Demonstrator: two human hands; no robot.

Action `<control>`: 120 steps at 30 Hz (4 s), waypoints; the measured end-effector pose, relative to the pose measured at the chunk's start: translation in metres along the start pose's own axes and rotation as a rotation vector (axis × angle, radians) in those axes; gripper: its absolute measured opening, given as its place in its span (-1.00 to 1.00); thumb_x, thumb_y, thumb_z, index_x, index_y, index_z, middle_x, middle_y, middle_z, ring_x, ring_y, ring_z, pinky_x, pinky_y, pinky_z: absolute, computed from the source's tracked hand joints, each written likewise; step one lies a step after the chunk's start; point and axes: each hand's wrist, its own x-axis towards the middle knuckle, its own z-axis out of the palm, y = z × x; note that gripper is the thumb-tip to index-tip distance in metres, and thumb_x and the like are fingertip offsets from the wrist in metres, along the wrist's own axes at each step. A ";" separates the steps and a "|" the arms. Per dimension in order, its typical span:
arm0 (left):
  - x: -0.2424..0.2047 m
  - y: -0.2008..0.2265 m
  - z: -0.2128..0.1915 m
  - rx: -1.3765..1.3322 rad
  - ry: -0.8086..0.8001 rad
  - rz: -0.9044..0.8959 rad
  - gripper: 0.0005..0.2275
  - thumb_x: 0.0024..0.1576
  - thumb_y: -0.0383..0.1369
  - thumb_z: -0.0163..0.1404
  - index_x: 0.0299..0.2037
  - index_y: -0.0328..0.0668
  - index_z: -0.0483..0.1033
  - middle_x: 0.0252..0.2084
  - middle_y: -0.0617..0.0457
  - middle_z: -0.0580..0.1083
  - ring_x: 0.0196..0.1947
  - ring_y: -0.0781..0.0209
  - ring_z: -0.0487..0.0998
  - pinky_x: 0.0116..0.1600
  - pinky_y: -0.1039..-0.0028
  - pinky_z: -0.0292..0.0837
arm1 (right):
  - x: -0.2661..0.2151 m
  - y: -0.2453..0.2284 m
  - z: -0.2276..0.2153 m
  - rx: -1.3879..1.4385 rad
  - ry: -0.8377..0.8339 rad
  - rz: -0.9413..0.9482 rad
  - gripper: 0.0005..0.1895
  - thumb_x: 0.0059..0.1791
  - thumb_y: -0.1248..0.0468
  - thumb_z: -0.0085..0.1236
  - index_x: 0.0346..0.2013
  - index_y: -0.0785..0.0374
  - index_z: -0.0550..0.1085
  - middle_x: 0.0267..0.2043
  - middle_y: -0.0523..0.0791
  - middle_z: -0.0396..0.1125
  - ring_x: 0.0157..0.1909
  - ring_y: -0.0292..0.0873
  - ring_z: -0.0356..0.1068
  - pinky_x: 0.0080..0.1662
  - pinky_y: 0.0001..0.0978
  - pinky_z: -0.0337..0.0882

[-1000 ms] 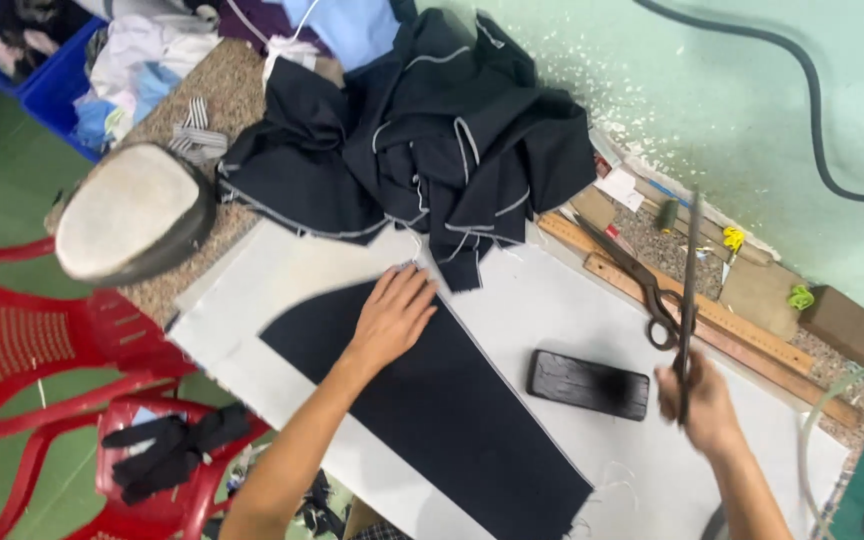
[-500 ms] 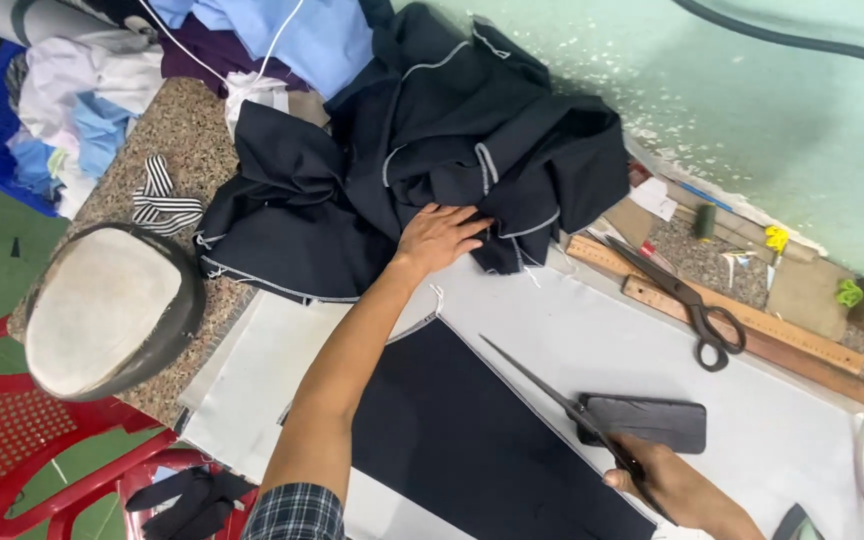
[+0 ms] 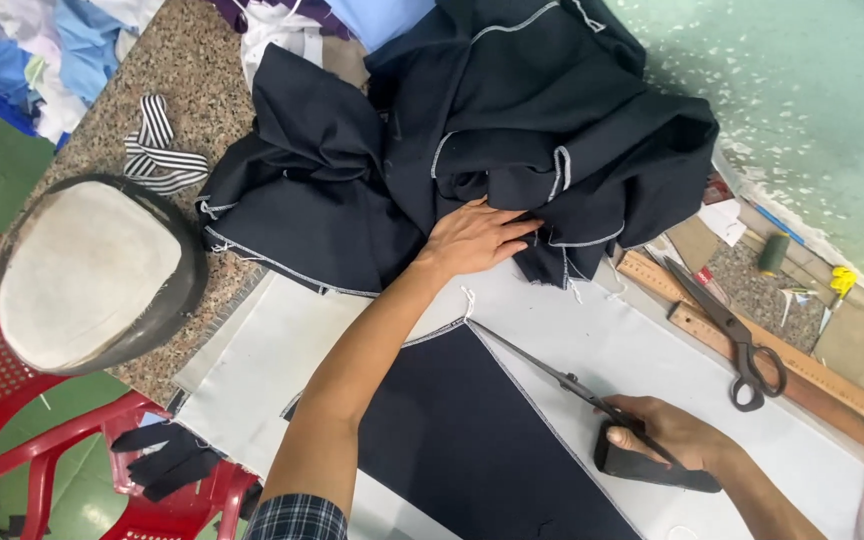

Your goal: The person irons a piece of dark fabric on a white work surface using a steam iron and a small wooden block. They repeatedly smooth the fabric, press it with the block, and move the iron across the surface. Finally, they use scissors to trim the edges of the fabric.

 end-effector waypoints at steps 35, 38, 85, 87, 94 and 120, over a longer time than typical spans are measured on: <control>-0.001 0.006 -0.015 0.151 0.053 0.030 -0.61 0.30 0.00 -0.23 0.28 0.35 0.45 0.30 0.21 0.44 0.11 0.18 0.54 0.10 0.19 0.30 | -0.036 0.207 0.194 0.687 0.465 -0.253 -0.39 -0.09 0.04 0.18 0.16 0.34 0.47 -0.64 -0.11 0.15 -0.74 -0.23 0.16 -0.66 -0.40 0.14; -0.001 0.016 -0.025 0.317 0.104 0.125 -0.64 0.30 -0.04 -0.19 0.23 0.25 0.49 0.20 0.15 0.48 -0.02 0.10 0.58 -0.07 0.21 0.37 | -0.041 0.234 0.272 1.095 0.487 -0.522 -0.45 -0.05 0.16 0.23 0.14 0.43 0.41 -0.61 -0.07 0.10 -0.73 -0.21 0.07 -0.64 -0.38 0.07; -0.288 0.472 0.182 -0.167 0.295 0.490 -0.89 0.15 -0.61 0.22 -0.14 -0.38 0.64 0.09 -0.34 0.52 0.19 -0.31 0.50 0.27 -0.16 0.44 | -0.086 0.293 0.524 1.111 0.229 -0.049 -0.31 -0.03 -0.25 -0.26 0.23 0.09 0.25 -0.40 -0.15 0.14 -0.45 -0.23 0.28 -0.23 -0.40 0.39; -0.289 0.471 0.183 -0.167 0.292 0.501 -0.88 0.15 -0.62 0.23 -0.15 -0.36 0.63 0.10 -0.34 0.50 0.21 -0.30 0.48 0.29 -0.18 0.42 | -0.073 0.298 0.533 1.237 0.260 -0.068 -0.32 -0.03 -0.21 -0.20 0.21 0.14 0.26 -0.45 -0.12 0.13 -0.51 -0.21 0.24 -0.34 -0.34 0.42; -0.290 0.472 0.184 -0.143 0.313 0.511 -0.90 0.15 -0.61 0.23 -0.17 -0.34 0.63 0.07 -0.33 0.52 0.19 -0.29 0.50 0.27 -0.15 0.44 | -0.060 0.294 0.535 1.107 0.312 -0.081 -0.44 0.03 -0.17 -0.28 0.14 0.12 0.22 -0.49 -0.16 0.11 -0.57 -0.25 0.20 -0.38 -0.37 0.47; -0.289 0.469 0.183 -0.248 0.301 0.492 -0.86 0.13 -0.63 0.24 -0.14 -0.37 0.64 0.07 -0.36 0.52 0.21 -0.33 0.47 0.29 -0.21 0.40 | -0.074 0.277 0.502 1.175 0.269 -0.012 -0.47 0.12 -0.09 -0.50 0.12 0.18 0.28 -0.52 -0.14 0.10 -0.55 -0.21 0.19 -0.33 -0.34 0.48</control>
